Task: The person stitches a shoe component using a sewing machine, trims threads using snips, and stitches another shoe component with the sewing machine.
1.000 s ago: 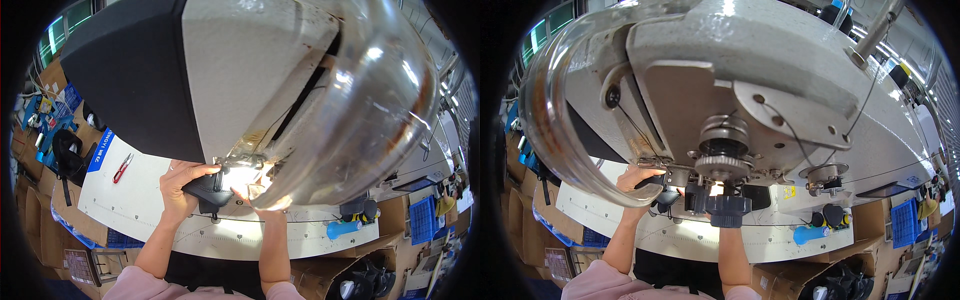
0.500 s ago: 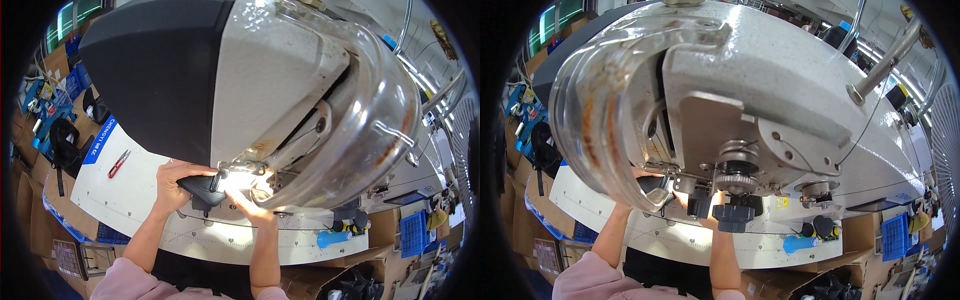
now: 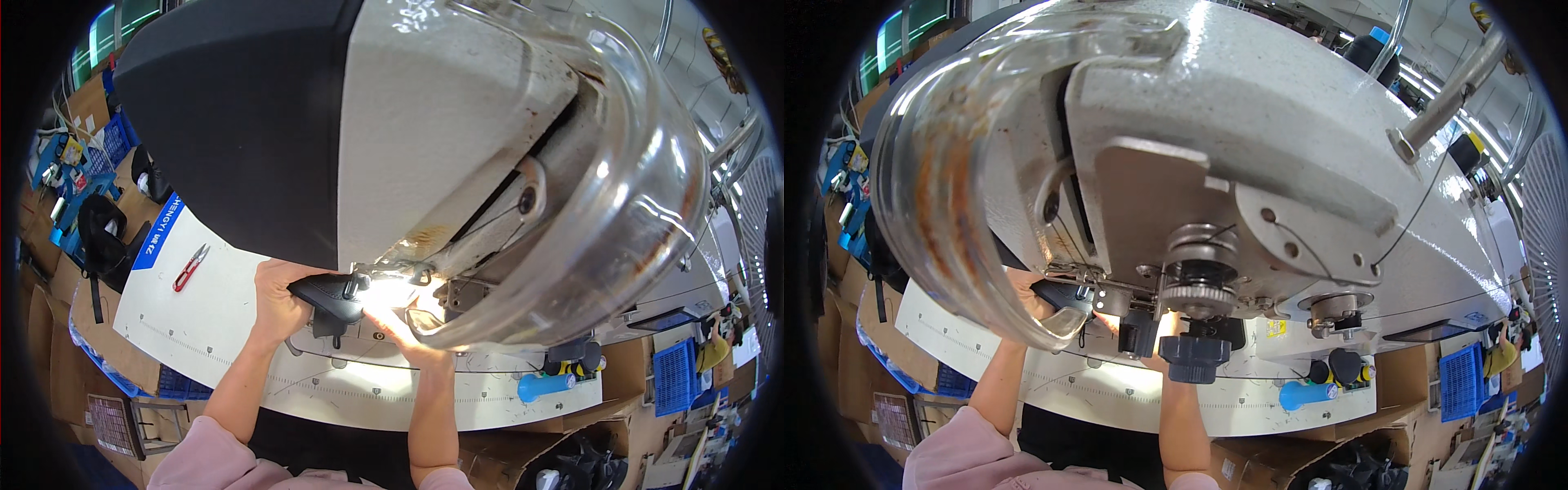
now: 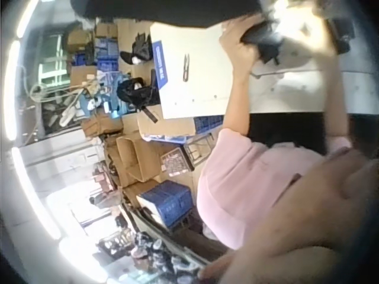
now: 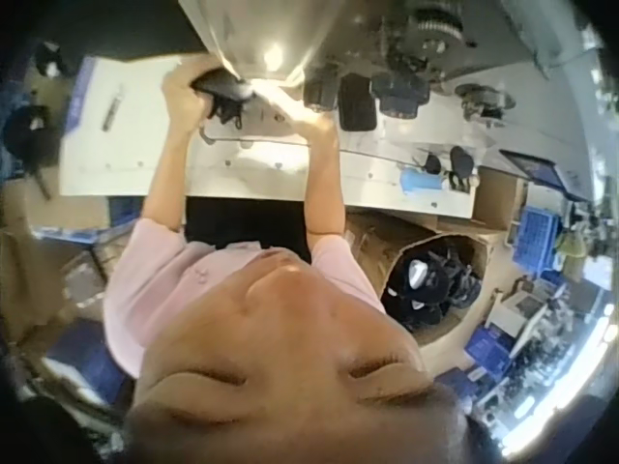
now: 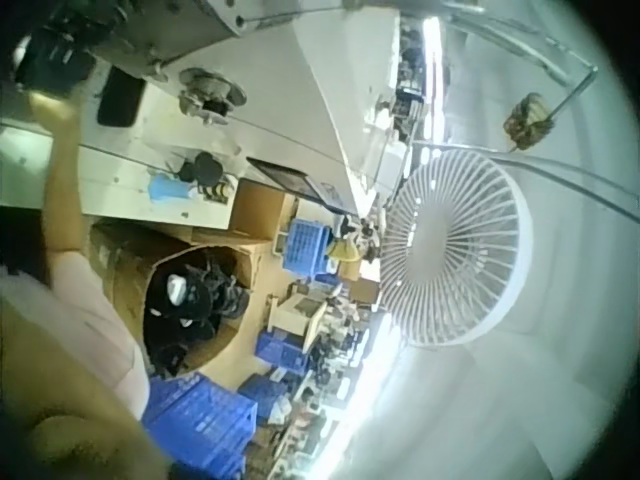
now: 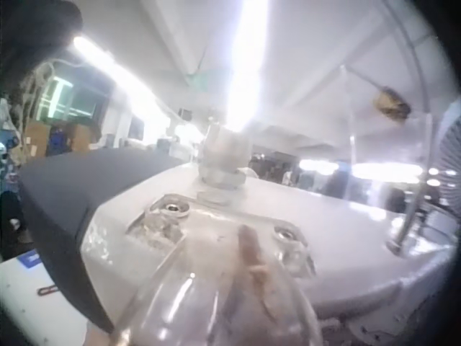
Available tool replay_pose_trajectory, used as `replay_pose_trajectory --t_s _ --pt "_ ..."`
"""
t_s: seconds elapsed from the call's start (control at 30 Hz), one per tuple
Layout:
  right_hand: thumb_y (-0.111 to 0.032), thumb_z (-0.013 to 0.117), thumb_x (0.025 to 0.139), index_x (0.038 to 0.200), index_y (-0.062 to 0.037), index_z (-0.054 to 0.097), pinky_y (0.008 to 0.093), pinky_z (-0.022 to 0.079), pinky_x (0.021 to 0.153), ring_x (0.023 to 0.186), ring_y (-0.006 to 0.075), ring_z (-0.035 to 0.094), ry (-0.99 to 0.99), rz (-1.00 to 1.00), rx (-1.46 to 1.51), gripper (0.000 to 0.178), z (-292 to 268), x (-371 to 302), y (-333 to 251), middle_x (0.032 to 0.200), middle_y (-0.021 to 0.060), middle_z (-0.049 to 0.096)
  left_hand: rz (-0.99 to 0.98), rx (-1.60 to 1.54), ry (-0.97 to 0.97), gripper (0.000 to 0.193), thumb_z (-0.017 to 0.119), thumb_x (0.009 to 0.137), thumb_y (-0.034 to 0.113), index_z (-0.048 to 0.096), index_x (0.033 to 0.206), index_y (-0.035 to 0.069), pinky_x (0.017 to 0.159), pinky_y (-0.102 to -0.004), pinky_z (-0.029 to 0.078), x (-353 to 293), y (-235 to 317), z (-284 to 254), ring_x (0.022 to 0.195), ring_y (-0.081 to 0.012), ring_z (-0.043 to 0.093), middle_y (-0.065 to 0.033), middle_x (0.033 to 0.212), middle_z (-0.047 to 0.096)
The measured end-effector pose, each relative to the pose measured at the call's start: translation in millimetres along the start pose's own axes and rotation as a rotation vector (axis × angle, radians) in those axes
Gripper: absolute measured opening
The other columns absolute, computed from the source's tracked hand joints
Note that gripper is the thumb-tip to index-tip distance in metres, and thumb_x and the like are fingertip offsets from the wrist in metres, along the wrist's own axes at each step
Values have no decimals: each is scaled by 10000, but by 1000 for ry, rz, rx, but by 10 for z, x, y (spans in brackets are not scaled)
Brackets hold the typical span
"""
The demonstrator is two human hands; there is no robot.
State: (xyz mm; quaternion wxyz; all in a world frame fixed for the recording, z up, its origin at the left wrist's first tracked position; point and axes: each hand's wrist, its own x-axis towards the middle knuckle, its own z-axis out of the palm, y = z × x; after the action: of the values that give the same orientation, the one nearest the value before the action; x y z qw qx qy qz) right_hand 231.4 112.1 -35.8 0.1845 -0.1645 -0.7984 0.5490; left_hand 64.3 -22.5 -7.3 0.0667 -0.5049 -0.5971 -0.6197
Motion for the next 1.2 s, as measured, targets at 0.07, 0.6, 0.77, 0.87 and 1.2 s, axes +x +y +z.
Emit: replay_pose_trajectory --t_s 0.07,0.6,0.77,0.87,1.2 --pt "-192 583 930 1167 6 595 301 450 953 1123 172 577 -38 17 -83 310 16 28 48 1182 111 629 -16 -52 20 382 512 557 -153 730 828 7 627 -251 494 16 6 -16 659 -185 670 -105 742 705" --pt "-88 670 872 988 -9 699 252 480 682 764 87 605 268 -112 106 143 95 56 411 875 21 684 108 22 158 348 469 567 -187 665 787 -3 628 -251 451 39 -165 119 665 -182 602 -60 744 654" --pt "-62 665 867 979 1 693 232 472 648 728 78 590 367 -200 19 131 244 72 472 858 12 676 -121 -154 -3 350 451 560 -204 647 751 15 627 -245 422 21 -281 14 679 -171 584 -26 727 626" --pt "-22 671 850 972 16 678 226 465 626 698 75 578 437 -302 -67 128 258 97 473 836 13 663 -130 -200 -26 370 445 540 -206 651 758 11 622 -236 412 27 -287 9 679 -153 576 -23 723 621" --pt "20 710 798 971 18 651 271 504 751 837 137 619 285 -172 507 182 227 91 -61 917 61 655 -54 -175 71 525 428 513 -210 688 921 -7 758 -254 470 36 -14 56 817 -222 645 -91 855 687"
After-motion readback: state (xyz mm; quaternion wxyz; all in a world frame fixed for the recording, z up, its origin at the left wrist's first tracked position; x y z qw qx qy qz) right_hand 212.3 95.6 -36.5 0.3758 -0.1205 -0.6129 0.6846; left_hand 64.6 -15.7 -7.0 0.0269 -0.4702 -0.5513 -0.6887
